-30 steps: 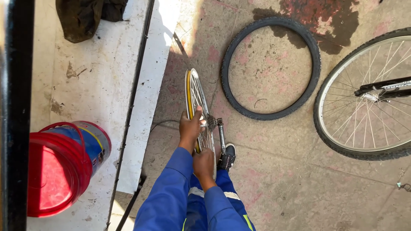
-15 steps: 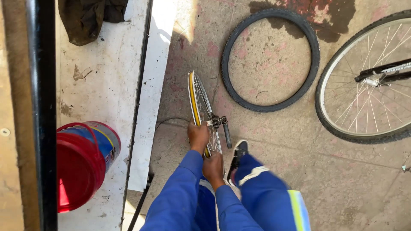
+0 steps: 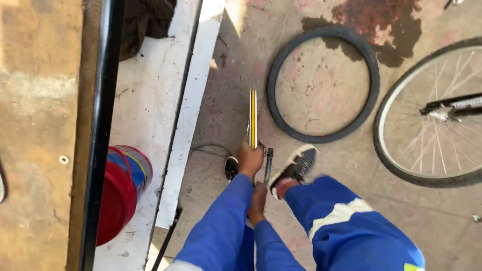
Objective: The person removes a bicycle tire from the rim, then uses a wrench to loosen and remove the cassette from the wheel hub. The person handles the wheel, tire, and cassette throughout the process.
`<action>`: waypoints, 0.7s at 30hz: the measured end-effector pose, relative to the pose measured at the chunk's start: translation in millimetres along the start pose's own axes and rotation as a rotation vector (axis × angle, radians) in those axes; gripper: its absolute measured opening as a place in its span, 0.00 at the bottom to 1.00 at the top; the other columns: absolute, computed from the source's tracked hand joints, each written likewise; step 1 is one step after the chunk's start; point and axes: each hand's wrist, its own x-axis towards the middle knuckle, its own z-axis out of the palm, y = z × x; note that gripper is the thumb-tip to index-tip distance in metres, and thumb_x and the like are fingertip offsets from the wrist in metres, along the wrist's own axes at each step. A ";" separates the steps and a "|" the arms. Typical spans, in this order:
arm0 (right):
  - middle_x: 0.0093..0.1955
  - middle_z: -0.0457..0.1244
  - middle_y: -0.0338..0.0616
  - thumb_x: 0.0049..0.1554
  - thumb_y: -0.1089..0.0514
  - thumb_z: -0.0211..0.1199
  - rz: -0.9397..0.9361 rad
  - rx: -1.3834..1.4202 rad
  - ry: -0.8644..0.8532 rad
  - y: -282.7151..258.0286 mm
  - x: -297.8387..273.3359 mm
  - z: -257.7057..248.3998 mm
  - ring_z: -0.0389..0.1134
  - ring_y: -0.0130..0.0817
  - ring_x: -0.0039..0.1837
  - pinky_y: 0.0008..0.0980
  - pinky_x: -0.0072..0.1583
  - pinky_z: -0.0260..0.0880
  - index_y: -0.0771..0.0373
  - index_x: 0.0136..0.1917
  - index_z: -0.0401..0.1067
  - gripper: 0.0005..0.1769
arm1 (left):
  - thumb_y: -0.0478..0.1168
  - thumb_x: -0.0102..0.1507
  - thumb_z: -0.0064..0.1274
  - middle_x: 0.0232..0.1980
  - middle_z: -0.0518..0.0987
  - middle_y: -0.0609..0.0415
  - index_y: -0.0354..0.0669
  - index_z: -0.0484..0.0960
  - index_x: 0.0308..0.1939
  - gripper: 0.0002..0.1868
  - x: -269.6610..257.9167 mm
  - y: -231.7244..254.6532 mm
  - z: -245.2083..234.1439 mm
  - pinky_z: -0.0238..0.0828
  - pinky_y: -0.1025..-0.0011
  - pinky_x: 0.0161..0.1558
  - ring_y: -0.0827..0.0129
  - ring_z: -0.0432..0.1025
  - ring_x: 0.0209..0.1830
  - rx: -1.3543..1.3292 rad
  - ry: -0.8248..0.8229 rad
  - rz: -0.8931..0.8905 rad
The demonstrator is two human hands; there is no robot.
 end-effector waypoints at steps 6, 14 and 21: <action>0.20 0.60 0.49 0.47 0.58 0.55 -0.153 -0.525 0.020 -96.7 -43.2 7.5 0.63 0.34 0.28 0.34 0.32 0.59 0.65 0.21 0.72 0.16 | 0.39 0.56 0.47 0.61 0.71 0.27 0.24 0.67 0.63 0.33 -2.0 18.4 -20.8 0.58 0.50 0.67 0.40 0.66 0.65 -0.001 0.154 -0.086; 0.20 0.57 0.57 0.47 0.60 0.51 -0.166 -0.557 -0.007 -81.7 -30.4 10.7 0.57 0.33 0.30 0.34 0.34 0.55 0.73 0.23 0.68 0.16 | 0.42 0.55 0.52 0.64 0.71 0.30 0.27 0.67 0.66 0.36 -24.1 52.8 -29.0 0.60 0.53 0.67 0.42 0.64 0.67 -0.040 0.187 -0.084; 0.19 0.58 0.48 0.47 0.60 0.51 -0.198 -0.507 -0.022 -54.1 0.1 5.3 0.58 0.32 0.28 0.30 0.32 0.55 0.67 0.21 0.68 0.16 | 0.41 0.58 0.50 0.65 0.69 0.31 0.27 0.63 0.68 0.36 -1.0 41.2 -22.4 0.58 0.53 0.68 0.44 0.63 0.68 -0.060 0.142 -0.073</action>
